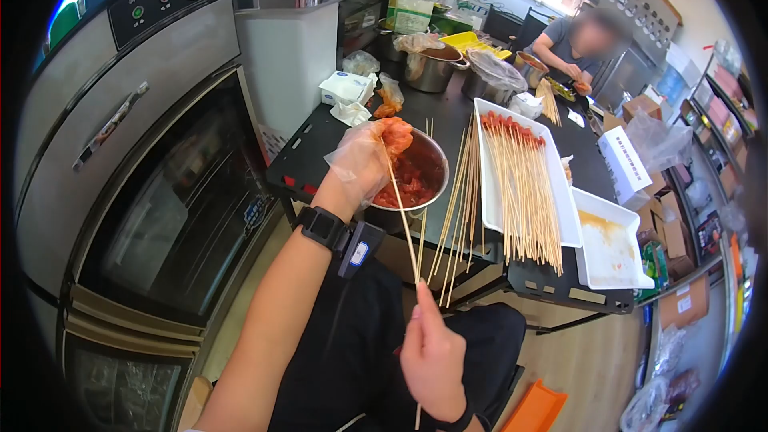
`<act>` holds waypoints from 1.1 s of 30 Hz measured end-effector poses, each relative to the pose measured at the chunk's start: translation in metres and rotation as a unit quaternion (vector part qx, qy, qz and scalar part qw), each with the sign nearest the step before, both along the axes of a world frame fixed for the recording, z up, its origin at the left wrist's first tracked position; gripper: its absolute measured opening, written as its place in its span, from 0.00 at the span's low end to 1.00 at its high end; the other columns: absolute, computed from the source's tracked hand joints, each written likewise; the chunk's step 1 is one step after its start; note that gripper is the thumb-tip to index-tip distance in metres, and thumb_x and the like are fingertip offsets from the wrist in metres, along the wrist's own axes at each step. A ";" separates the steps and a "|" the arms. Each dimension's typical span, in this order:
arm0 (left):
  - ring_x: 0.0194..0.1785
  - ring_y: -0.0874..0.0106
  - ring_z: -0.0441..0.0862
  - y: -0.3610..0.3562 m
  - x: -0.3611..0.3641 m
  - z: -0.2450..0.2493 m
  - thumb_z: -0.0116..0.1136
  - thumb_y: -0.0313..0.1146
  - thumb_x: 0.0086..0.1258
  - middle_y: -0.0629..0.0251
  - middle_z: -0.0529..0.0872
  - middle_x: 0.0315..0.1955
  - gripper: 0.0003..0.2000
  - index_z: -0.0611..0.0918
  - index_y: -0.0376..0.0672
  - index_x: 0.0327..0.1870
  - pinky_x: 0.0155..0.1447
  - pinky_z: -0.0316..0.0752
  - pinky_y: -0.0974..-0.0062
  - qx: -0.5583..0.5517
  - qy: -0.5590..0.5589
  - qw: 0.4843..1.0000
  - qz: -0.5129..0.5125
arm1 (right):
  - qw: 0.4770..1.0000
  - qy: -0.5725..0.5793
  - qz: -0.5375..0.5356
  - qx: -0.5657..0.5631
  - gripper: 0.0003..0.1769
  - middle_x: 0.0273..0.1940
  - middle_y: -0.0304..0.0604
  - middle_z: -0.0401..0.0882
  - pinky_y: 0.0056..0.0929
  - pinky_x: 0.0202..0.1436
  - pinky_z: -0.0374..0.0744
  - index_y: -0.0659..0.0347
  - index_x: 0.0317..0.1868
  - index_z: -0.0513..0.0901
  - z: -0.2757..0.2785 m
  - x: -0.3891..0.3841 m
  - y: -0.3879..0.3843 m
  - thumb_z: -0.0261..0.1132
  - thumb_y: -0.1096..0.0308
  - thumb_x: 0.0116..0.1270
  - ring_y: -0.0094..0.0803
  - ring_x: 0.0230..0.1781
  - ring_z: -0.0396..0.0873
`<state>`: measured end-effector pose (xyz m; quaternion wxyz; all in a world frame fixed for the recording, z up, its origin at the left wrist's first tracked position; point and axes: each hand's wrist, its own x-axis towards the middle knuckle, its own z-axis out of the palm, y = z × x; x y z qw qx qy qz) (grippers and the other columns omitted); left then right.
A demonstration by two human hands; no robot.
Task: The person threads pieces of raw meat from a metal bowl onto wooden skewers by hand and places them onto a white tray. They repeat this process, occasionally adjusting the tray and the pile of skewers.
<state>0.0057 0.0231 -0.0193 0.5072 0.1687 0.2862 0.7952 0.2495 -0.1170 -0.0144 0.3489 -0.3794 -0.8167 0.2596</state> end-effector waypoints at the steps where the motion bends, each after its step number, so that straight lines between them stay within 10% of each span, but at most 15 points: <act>1: 0.41 0.71 0.80 0.000 -0.002 -0.004 0.42 0.26 0.72 0.58 0.80 0.39 0.12 0.74 0.29 0.50 0.49 0.76 0.78 0.008 0.042 0.999 0.015 | 1.000 -0.014 -0.002 0.018 0.21 0.16 0.52 0.69 0.29 0.19 0.70 0.65 0.57 0.72 0.003 -0.005 -0.007 0.57 0.78 0.61 0.38 0.13 0.73; 2: 0.41 0.71 0.80 -0.003 0.000 -0.004 0.42 0.26 0.72 0.58 0.80 0.39 0.12 0.74 0.29 0.50 0.49 0.76 0.78 0.007 0.045 0.999 0.014 | 0.999 -0.032 0.004 0.012 0.23 0.18 0.54 0.71 0.33 0.20 0.72 0.66 0.57 0.71 0.004 -0.008 -0.012 0.58 0.79 0.59 0.45 0.16 0.75; 4: 0.41 0.74 0.79 -0.008 0.006 -0.006 0.41 0.27 0.72 0.62 0.80 0.39 0.12 0.75 0.29 0.49 0.48 0.75 0.80 -0.004 0.405 0.904 0.136 | 0.999 -0.036 0.010 0.014 0.23 0.18 0.53 0.71 0.33 0.21 0.72 0.66 0.57 0.71 0.008 -0.011 -0.016 0.58 0.79 0.59 0.45 0.16 0.75; 7: 0.40 0.77 0.77 -0.008 0.009 0.004 0.43 0.25 0.71 0.66 0.80 0.38 0.11 0.76 0.30 0.48 0.48 0.74 0.82 0.025 0.093 0.994 0.053 | 0.999 -0.031 0.020 0.021 0.23 0.18 0.53 0.71 0.32 0.21 0.72 0.67 0.57 0.72 0.012 -0.012 -0.014 0.58 0.79 0.59 0.44 0.16 0.75; 10: 0.40 0.80 0.76 -0.003 0.005 0.004 0.45 0.22 0.69 0.69 0.80 0.37 0.10 0.78 0.32 0.47 0.47 0.73 0.84 0.016 0.027 0.999 0.045 | 0.999 -0.020 0.017 0.020 0.23 0.17 0.53 0.71 0.31 0.21 0.72 0.67 0.57 0.72 0.015 -0.009 -0.014 0.58 0.79 0.60 0.43 0.16 0.75; 16: 0.39 0.84 0.73 -0.013 0.007 -0.002 0.48 0.20 0.66 0.74 0.78 0.35 0.10 0.78 0.33 0.46 0.45 0.71 0.85 0.063 0.318 0.942 0.079 | 1.000 -0.002 0.022 0.020 0.22 0.17 0.54 0.71 0.30 0.21 0.71 0.67 0.57 0.72 0.013 -0.008 -0.011 0.58 0.79 0.60 0.43 0.16 0.75; 33: 0.37 0.83 0.73 -0.007 0.005 0.001 0.46 0.22 0.67 0.72 0.77 0.33 0.09 0.77 0.32 0.44 0.42 0.71 0.86 0.053 0.202 0.978 0.025 | 0.999 -0.026 0.021 0.032 0.23 0.16 0.53 0.69 0.32 0.20 0.71 0.66 0.58 0.71 0.020 -0.003 -0.013 0.57 0.79 0.60 0.43 0.14 0.74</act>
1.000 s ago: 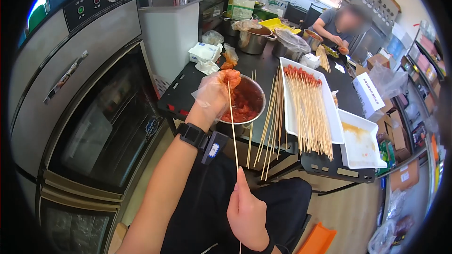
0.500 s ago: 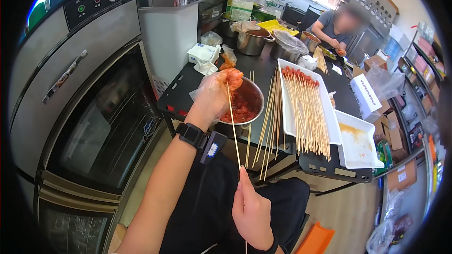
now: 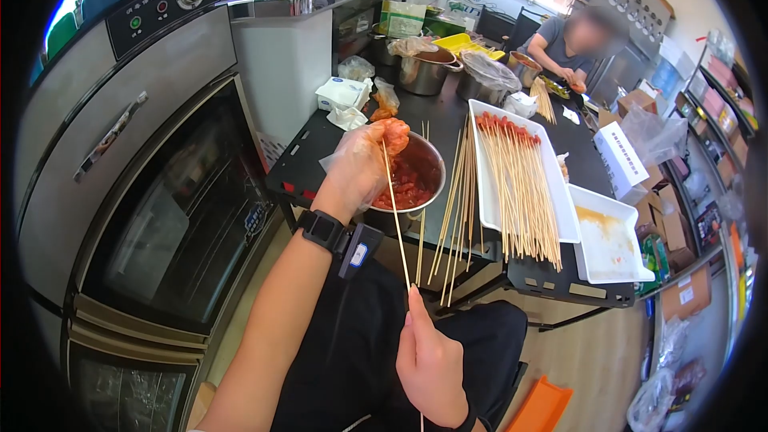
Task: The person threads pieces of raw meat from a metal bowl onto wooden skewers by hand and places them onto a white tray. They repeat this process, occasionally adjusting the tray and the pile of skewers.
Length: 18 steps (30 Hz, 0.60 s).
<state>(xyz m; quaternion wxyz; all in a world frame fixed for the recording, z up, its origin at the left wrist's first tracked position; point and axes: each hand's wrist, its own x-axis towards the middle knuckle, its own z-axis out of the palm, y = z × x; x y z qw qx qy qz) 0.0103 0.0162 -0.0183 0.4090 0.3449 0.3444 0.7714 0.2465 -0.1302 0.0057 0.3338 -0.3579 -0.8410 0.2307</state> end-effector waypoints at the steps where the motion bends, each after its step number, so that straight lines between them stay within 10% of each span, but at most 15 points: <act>1: 0.37 0.81 0.74 0.000 0.000 0.003 0.47 0.23 0.68 0.70 0.78 0.33 0.08 0.77 0.32 0.44 0.43 0.72 0.85 -0.014 -0.075 0.997 -0.028 | 1.000 0.001 0.000 0.001 0.23 0.16 0.53 0.69 0.32 0.20 0.71 0.66 0.58 0.71 0.000 0.000 0.000 0.57 0.79 0.60 0.43 0.14 0.74; 18: 0.41 0.68 0.80 0.000 0.010 0.012 0.45 0.22 0.67 0.54 0.79 0.39 0.10 0.70 0.28 0.47 0.48 0.77 0.76 -0.028 -0.130 0.990 0.040 | 0.999 -0.024 -0.002 0.027 0.24 0.19 0.51 0.72 0.33 0.19 0.71 0.66 0.57 0.71 -0.004 -0.004 0.006 0.58 0.79 0.59 0.42 0.15 0.74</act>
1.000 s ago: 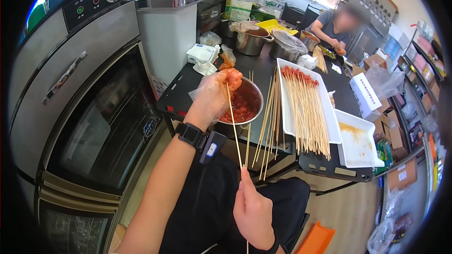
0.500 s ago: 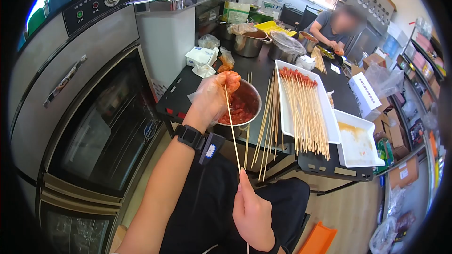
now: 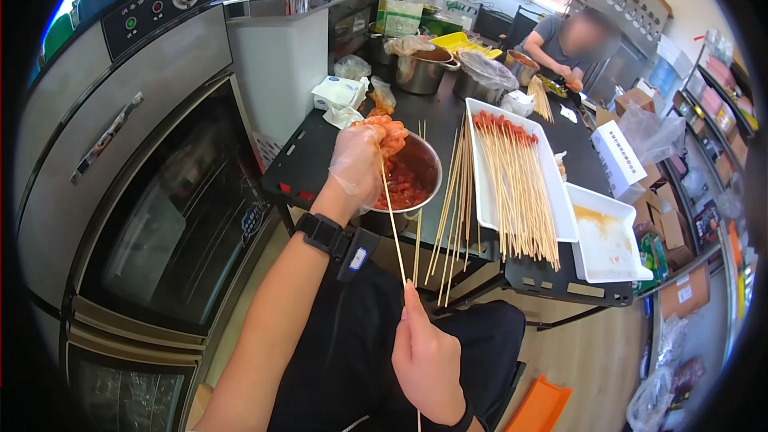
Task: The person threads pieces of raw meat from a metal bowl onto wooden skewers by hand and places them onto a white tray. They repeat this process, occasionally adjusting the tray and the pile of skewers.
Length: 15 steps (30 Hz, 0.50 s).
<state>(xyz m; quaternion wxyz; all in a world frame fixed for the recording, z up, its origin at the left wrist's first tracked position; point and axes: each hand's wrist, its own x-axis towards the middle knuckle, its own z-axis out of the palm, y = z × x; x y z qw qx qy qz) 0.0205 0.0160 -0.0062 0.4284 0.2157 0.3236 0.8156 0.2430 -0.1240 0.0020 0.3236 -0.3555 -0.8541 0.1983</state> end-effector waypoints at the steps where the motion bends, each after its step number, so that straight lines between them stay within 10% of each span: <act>1: 0.43 0.68 0.80 -0.001 0.001 0.001 0.44 0.21 0.66 0.53 0.79 0.40 0.11 0.70 0.27 0.48 0.49 0.77 0.76 -0.002 0.003 1.000 0.007 | 1.000 0.000 0.000 -0.001 0.24 0.19 0.51 0.72 0.33 0.19 0.71 0.66 0.57 0.71 -0.001 0.000 0.000 0.58 0.79 0.59 0.42 0.15 0.74; 11: 0.41 0.68 0.81 0.000 -0.003 -0.001 0.45 0.23 0.67 0.56 0.80 0.38 0.09 0.74 0.27 0.43 0.47 0.78 0.76 -0.080 -0.082 0.990 -0.081 | 0.996 -0.071 0.000 0.045 0.26 0.16 0.45 0.71 0.33 0.18 0.70 0.68 0.59 0.69 -0.010 0.001 0.010 0.58 0.79 0.56 0.39 0.14 0.73; 13: 0.40 0.69 0.81 -0.016 0.007 0.009 0.44 0.25 0.68 0.56 0.80 0.38 0.09 0.74 0.28 0.41 0.46 0.78 0.75 -0.116 0.205 0.971 -0.045 | 0.995 -0.087 0.000 0.056 0.27 0.16 0.45 0.71 0.32 0.18 0.70 0.68 0.59 0.69 -0.012 0.005 0.012 0.59 0.79 0.56 0.38 0.13 0.73; 15: 0.38 0.70 0.80 -0.019 0.007 0.003 0.44 0.27 0.69 0.57 0.80 0.36 0.09 0.74 0.29 0.41 0.45 0.78 0.76 -0.081 0.255 0.963 -0.035 | 0.992 -0.106 0.004 0.067 0.27 0.15 0.43 0.71 0.31 0.17 0.70 0.70 0.58 0.69 -0.013 0.010 0.014 0.58 0.79 0.55 0.36 0.13 0.72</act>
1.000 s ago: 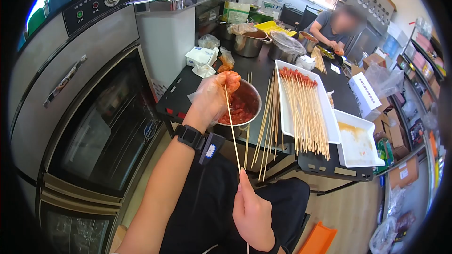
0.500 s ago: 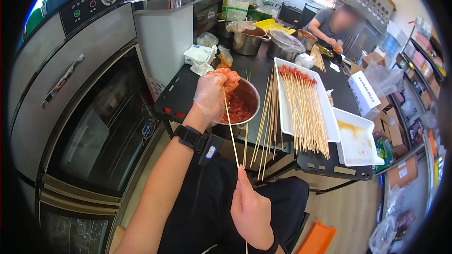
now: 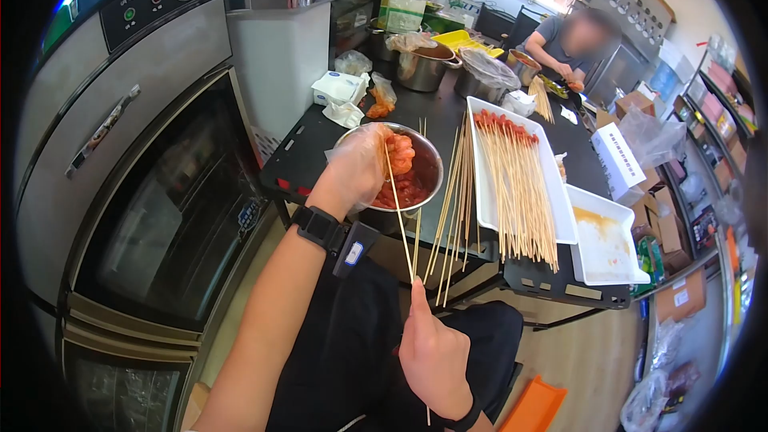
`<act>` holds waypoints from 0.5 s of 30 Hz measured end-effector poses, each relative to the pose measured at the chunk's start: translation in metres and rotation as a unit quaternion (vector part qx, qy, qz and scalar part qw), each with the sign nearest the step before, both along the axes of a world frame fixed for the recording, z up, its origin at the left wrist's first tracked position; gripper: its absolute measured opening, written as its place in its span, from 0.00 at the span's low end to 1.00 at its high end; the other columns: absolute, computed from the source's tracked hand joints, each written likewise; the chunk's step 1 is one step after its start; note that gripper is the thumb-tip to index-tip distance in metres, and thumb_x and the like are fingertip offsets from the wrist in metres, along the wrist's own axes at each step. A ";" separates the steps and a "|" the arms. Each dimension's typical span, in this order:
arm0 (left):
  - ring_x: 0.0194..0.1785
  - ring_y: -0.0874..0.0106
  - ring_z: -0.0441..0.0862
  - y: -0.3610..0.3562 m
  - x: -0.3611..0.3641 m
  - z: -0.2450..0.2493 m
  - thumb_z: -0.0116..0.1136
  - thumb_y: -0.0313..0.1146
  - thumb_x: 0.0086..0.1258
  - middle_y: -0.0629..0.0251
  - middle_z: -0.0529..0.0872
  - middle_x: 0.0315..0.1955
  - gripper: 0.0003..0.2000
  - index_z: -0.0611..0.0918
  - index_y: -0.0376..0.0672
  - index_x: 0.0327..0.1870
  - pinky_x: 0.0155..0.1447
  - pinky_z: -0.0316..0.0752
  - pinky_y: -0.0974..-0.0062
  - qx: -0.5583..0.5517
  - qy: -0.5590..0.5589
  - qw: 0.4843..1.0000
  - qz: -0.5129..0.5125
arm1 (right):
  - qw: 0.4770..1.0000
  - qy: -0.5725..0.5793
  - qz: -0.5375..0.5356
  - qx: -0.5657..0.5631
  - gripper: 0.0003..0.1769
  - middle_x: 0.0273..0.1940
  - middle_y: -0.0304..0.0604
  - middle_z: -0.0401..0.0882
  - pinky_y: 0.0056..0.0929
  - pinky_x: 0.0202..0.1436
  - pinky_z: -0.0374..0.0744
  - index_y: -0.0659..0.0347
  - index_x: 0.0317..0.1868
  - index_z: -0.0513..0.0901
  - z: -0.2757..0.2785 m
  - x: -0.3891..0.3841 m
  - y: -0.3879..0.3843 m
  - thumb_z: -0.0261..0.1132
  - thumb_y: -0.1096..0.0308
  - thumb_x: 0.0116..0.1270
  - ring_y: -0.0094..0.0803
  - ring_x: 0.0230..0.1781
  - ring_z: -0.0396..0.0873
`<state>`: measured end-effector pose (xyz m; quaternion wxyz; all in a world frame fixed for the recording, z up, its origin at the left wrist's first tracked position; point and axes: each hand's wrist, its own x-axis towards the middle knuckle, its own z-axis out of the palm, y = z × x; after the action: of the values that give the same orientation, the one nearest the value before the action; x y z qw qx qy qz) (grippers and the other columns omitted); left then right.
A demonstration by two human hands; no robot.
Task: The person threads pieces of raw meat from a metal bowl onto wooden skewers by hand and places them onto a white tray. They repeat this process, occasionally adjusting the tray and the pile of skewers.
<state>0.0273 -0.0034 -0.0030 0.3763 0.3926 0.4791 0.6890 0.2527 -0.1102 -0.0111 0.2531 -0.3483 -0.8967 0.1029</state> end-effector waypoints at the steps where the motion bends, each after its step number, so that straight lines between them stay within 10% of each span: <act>1: 0.36 0.71 0.79 -0.001 -0.002 -0.003 0.43 0.28 0.69 0.58 0.79 0.34 0.10 0.74 0.29 0.41 0.44 0.78 0.76 0.037 0.052 0.998 -0.004 | 1.000 -0.002 -0.001 0.000 0.27 0.15 0.43 0.71 0.31 0.17 0.70 0.70 0.58 0.69 -0.001 0.002 0.001 0.58 0.79 0.55 0.36 0.13 0.72; 5: 0.32 0.71 0.77 0.026 -0.027 -0.041 0.42 0.29 0.70 0.61 0.78 0.31 0.11 0.74 0.30 0.41 0.41 0.78 0.76 0.097 0.198 0.975 -0.035 | 1.000 -0.010 -0.012 0.009 0.27 0.15 0.42 0.70 0.29 0.15 0.69 0.71 0.58 0.69 -0.006 0.007 0.002 0.58 0.79 0.55 0.34 0.12 0.72; 7: 0.30 0.72 0.75 0.016 -0.011 -0.012 0.40 0.30 0.70 0.63 0.76 0.29 0.11 0.74 0.31 0.42 0.40 0.78 0.76 -0.029 -0.103 0.992 -0.064 | 1.000 -0.006 -0.014 0.008 0.26 0.15 0.42 0.70 0.29 0.15 0.69 0.71 0.58 0.69 -0.007 0.006 0.001 0.58 0.79 0.55 0.34 0.12 0.72; 10: 0.30 0.72 0.75 0.009 -0.002 0.006 0.40 0.30 0.71 0.63 0.76 0.30 0.11 0.73 0.32 0.42 0.41 0.78 0.74 -0.035 -0.243 0.967 -0.072 | 1.000 0.002 -0.021 -0.008 0.27 0.15 0.42 0.70 0.30 0.15 0.69 0.71 0.58 0.69 -0.006 0.000 -0.003 0.58 0.80 0.55 0.35 0.12 0.72; 15: 0.29 0.73 0.76 0.012 0.003 0.003 0.38 0.31 0.72 0.63 0.77 0.31 0.11 0.73 0.33 0.43 0.41 0.78 0.73 -0.005 -0.176 0.984 -0.029 | 0.998 0.050 -0.034 -0.016 0.27 0.15 0.44 0.70 0.34 0.16 0.69 0.70 0.58 0.69 -0.002 -0.017 -0.004 0.57 0.80 0.55 0.40 0.12 0.72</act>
<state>0.0301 0.0082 0.0004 0.4765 0.2771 0.3968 0.7340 0.2355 -0.1144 -0.0130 0.2955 -0.3767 -0.8689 0.1258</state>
